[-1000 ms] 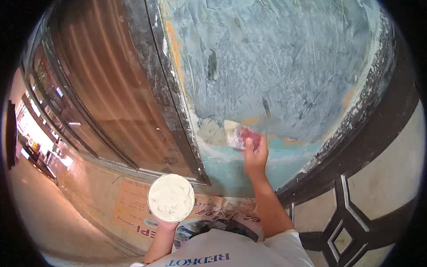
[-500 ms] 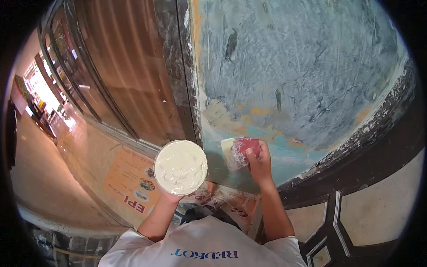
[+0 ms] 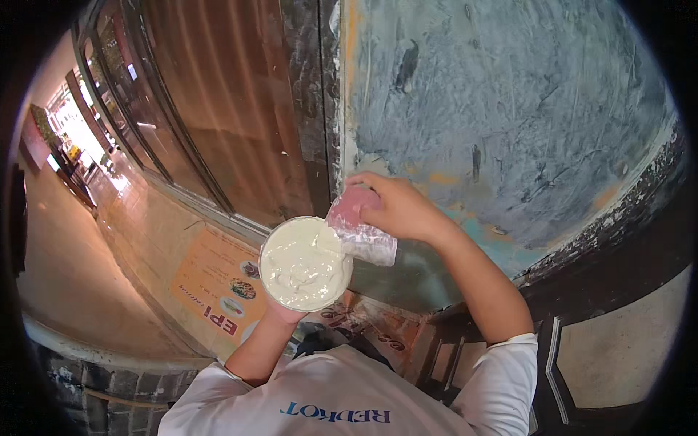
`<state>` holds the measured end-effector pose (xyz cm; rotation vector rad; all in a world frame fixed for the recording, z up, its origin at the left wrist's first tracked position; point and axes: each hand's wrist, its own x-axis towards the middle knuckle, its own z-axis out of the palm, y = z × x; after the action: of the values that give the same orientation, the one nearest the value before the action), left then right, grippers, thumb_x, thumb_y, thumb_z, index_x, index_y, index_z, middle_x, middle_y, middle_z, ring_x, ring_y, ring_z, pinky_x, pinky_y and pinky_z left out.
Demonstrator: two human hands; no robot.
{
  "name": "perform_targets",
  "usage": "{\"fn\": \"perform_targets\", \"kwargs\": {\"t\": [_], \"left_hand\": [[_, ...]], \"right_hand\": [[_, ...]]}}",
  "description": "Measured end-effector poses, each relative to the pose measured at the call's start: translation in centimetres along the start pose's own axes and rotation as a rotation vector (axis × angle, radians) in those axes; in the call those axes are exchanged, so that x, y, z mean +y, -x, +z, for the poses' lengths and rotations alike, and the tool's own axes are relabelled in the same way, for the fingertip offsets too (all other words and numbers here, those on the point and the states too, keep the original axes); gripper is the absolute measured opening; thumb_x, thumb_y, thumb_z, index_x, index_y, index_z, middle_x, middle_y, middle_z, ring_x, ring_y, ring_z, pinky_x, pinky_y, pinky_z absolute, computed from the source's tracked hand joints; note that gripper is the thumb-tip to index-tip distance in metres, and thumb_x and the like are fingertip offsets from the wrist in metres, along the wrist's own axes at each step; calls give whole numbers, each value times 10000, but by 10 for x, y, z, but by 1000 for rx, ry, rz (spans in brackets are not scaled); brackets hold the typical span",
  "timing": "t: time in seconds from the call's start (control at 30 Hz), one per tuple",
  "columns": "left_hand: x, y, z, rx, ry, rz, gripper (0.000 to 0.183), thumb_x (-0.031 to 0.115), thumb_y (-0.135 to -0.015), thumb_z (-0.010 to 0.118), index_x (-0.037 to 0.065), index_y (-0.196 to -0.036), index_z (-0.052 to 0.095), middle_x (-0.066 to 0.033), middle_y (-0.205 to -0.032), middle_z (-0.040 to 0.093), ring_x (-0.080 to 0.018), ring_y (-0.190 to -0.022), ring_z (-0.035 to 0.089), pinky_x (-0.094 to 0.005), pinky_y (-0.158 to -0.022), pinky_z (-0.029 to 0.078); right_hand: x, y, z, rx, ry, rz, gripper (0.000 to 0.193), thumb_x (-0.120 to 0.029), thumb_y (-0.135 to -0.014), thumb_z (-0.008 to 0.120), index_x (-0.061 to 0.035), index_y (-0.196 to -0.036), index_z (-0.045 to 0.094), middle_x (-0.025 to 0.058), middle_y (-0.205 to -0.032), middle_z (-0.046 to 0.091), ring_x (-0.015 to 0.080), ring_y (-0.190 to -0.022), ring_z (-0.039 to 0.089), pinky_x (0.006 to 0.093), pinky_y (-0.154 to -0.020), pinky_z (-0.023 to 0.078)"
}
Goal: The person applies joint compound to a damaged wall using a putty knife.
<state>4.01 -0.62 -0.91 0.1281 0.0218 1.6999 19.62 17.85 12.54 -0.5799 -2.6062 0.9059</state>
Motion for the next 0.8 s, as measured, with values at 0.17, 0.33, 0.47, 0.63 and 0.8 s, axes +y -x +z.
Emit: {"fn": "perform_targets", "kwargs": {"t": [0.17, 0.33, 0.47, 0.63, 0.8], "left_hand": [[24, -4, 11, -77, -14, 23, 675, 526, -940, 364, 74, -1442, 376, -169, -1481, 385, -381, -1326, 413, -555, -1097, 332], [57, -1, -10, -52, 27, 64, 678, 535, -940, 369, 80, -1443, 375, -172, -1482, 381, -385, -1329, 407, -556, -1097, 334], [64, -4, -4, -18, 57, -7, 725, 586, -913, 403, 93, -1443, 379, -175, -1480, 383, -395, -1340, 390, -587, -1087, 332], [68, -10, -23, 26, 75, -109, 705, 583, -919, 381, 101, -1433, 396, -167, -1476, 392, -391, -1338, 397, -581, -1097, 321], [72, -15, -29, 42, 62, -149, 683, 579, -933, 351, 119, -1435, 394, -154, -1486, 381, -386, -1348, 384, -585, -1099, 313]], "right_hand": [[-20, -17, 1, 113, 34, -123, 382, -146, -835, 629, -65, -1203, 572, 120, -928, 665, 232, -821, 635, 348, -769, 492], [-47, -2, 19, 126, 159, -208, 227, -102, -842, 616, -40, -1060, 599, 139, -888, 629, 287, -821, 619, 377, -730, 484], [-34, 22, 66, 225, 197, -244, 192, -24, -798, 625, -37, -988, 601, 118, -865, 612, 282, -820, 611, 366, -718, 484], [6, 45, 109, 422, 33, 1, 210, 29, -782, 619, -5, -986, 583, 131, -917, 613, 277, -831, 617, 347, -739, 495], [58, 70, 124, 533, 24, 225, 184, -3, -842, 595, 4, -1024, 573, 125, -913, 634, 227, -797, 621, 317, -721, 491]]}}
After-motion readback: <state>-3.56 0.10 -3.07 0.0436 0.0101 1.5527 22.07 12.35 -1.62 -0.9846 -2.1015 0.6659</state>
